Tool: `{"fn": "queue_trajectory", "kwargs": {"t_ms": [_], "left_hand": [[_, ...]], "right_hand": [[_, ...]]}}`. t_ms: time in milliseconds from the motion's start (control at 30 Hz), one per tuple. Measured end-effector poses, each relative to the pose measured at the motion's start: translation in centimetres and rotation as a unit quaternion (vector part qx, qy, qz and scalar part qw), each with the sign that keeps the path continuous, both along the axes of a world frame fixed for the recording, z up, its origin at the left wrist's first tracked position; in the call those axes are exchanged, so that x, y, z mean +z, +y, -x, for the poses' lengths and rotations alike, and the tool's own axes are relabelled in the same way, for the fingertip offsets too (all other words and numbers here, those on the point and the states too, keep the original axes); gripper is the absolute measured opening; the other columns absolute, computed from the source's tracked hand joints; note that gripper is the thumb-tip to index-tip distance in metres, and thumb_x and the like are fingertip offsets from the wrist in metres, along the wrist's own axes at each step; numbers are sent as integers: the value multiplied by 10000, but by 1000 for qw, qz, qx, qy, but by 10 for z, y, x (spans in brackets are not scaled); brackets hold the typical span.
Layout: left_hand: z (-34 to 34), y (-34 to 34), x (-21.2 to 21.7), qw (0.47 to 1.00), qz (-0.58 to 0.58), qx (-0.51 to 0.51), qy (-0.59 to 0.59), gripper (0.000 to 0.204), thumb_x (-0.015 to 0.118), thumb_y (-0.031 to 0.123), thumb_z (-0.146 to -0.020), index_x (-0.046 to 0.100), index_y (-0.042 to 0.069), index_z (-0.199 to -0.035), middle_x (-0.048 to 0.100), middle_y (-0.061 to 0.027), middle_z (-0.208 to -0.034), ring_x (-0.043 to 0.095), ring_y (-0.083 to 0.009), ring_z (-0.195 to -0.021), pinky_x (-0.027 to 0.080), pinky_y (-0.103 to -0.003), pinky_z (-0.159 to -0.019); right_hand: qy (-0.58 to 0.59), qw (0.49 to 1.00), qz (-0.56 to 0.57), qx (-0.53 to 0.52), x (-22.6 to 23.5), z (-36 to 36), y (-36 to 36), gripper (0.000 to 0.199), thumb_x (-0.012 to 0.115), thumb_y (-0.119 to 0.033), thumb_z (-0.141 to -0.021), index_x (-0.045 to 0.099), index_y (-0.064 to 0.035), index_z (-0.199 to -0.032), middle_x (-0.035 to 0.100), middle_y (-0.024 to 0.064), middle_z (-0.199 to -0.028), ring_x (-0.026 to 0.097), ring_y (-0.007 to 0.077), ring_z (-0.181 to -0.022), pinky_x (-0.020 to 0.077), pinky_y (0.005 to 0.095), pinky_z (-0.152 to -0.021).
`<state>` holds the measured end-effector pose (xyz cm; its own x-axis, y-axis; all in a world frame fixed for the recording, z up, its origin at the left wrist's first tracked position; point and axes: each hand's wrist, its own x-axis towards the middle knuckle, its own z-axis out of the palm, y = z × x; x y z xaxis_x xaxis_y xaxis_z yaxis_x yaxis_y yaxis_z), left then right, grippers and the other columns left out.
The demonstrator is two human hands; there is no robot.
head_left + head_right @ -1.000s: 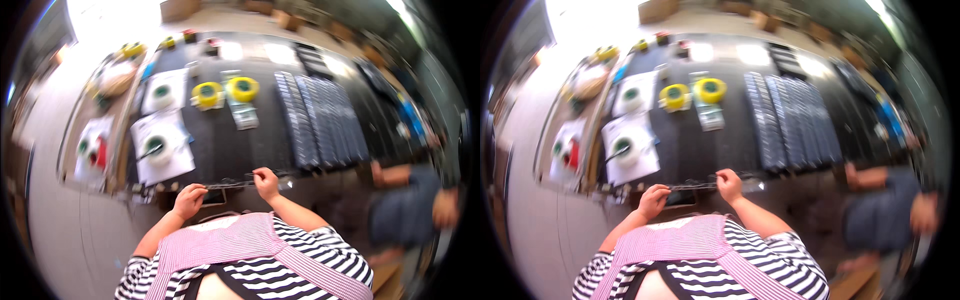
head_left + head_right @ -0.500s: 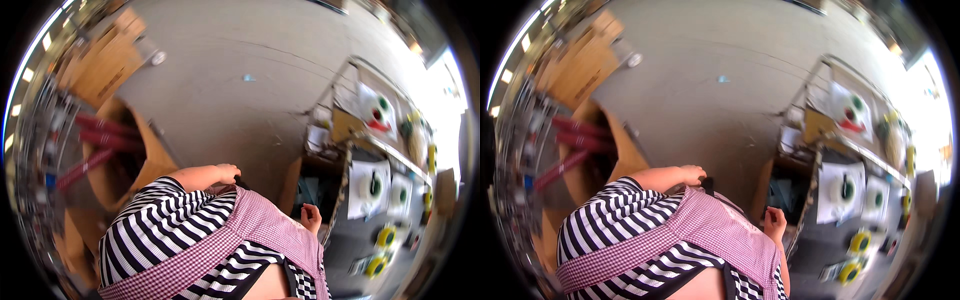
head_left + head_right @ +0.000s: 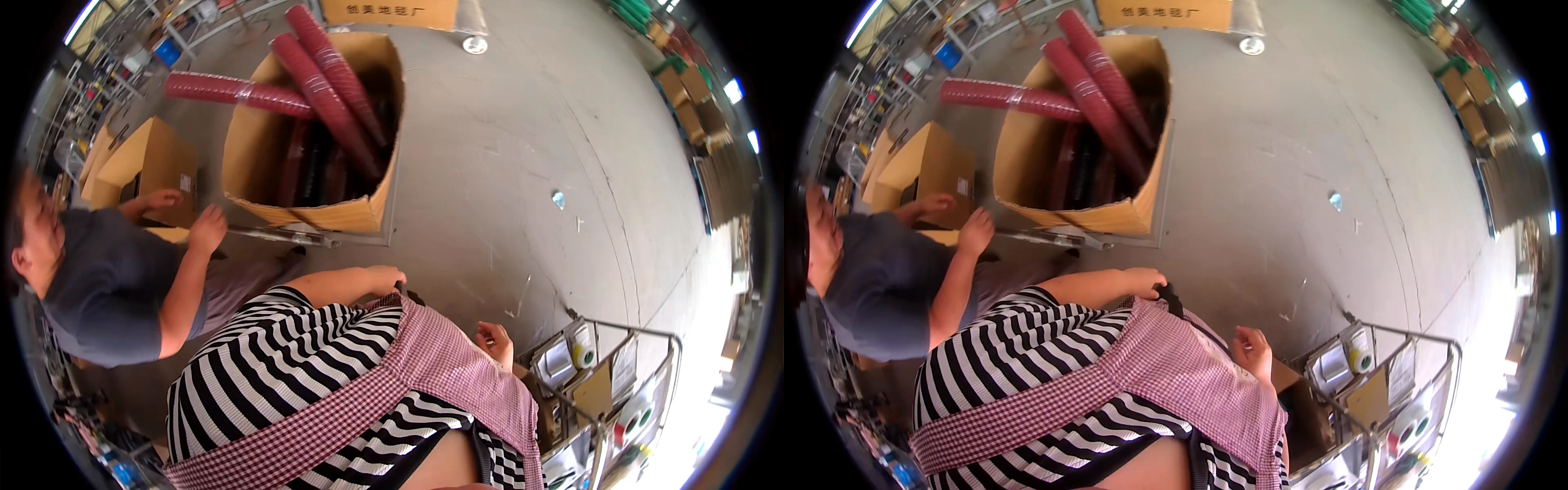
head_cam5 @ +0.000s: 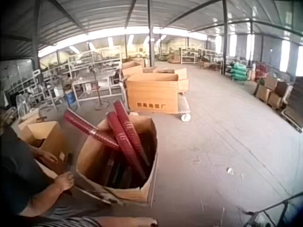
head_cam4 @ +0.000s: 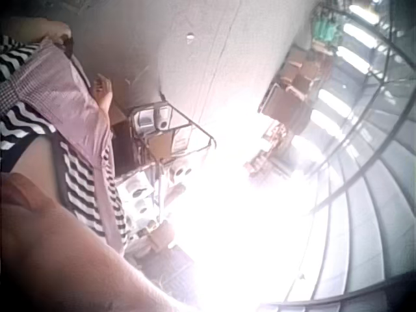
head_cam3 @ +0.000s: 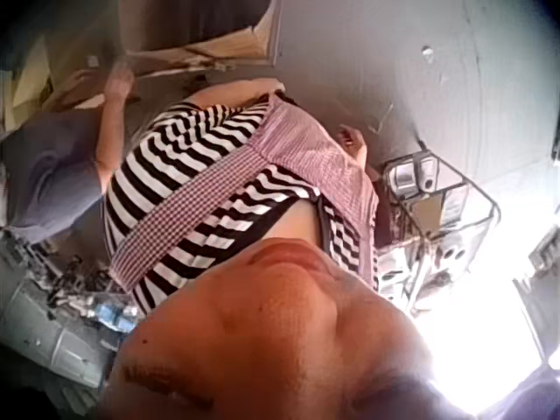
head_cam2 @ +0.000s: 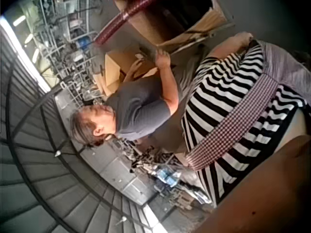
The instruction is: The person retrieves long black cylinders from a cardboard box and wraps each one in a grey plastic sheet, smoothing the plastic by hand and placing the wrapped cylinders into rows on a workbench.
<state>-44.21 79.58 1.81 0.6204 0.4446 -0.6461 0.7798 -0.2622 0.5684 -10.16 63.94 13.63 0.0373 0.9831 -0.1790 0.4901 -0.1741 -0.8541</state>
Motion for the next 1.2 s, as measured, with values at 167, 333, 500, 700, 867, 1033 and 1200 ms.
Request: {"fn": "queue_trajectory", "kwargs": {"t_ms": [167,333,500,700,867,1033,1200], "left_hand": [[24,58,25,985,-67,107,-119,464,683,285,-896,600,104,-1315,603,-176,-1297,574,-359,-1219,473,-450,-1024],[52,79,63,946,-71,247,-196,452,673,267,-915,590,91,-1323,589,-167,-1303,587,-321,-1169,482,-423,-998],[87,87,86,917,-37,337,-212,472,679,262,-919,577,89,-1346,576,-153,-1312,600,-297,-1114,488,-413,-973],[115,109,63,860,-47,473,-187,517,689,260,-905,564,71,-1370,560,-173,-1330,592,-314,-1137,483,-413,-1001],[120,129,41,803,-42,588,-82,510,664,259,-908,569,57,-1366,563,-168,-1355,538,-357,-1262,433,-433,-1083],[103,125,31,795,-12,607,8,514,659,276,-899,572,74,-1364,545,-178,-1400,517,-359,-1300,418,-437,-1104],[87,117,37,760,-14,649,10,502,656,281,-903,574,92,-1362,546,-176,-1396,515,-367,-1299,419,-431,-1103]], "right_hand": [[7,998,25,62,-23,33,82,287,707,-54,-848,700,-33,-1134,696,113,-974,698,189,-822,577,305,-728],[-40,977,91,189,-11,62,176,274,687,-133,-904,704,-71,-1170,698,107,-1002,697,198,-856,573,322,-777],[-96,934,171,298,4,104,273,292,630,-261,-959,699,-126,-1207,702,133,-1083,700,262,-936,563,379,-841],[-109,891,164,409,-35,135,393,320,628,-324,-951,692,-142,-1206,690,157,-1123,676,355,-1006,540,414,-887],[-76,856,111,500,-76,141,510,318,699,-172,-896,678,-83,-1201,697,127,-1069,687,240,-872,558,364,-811],[-43,866,102,488,-72,173,599,318,682,-110,-874,672,-72,-1190,684,133,-1029,683,234,-862,551,362,-813],[-54,847,76,524,-67,220,628,314,667,-140,-889,673,-77,-1197,690,129,-1041,683,254,-879,551,369,-830]]}}
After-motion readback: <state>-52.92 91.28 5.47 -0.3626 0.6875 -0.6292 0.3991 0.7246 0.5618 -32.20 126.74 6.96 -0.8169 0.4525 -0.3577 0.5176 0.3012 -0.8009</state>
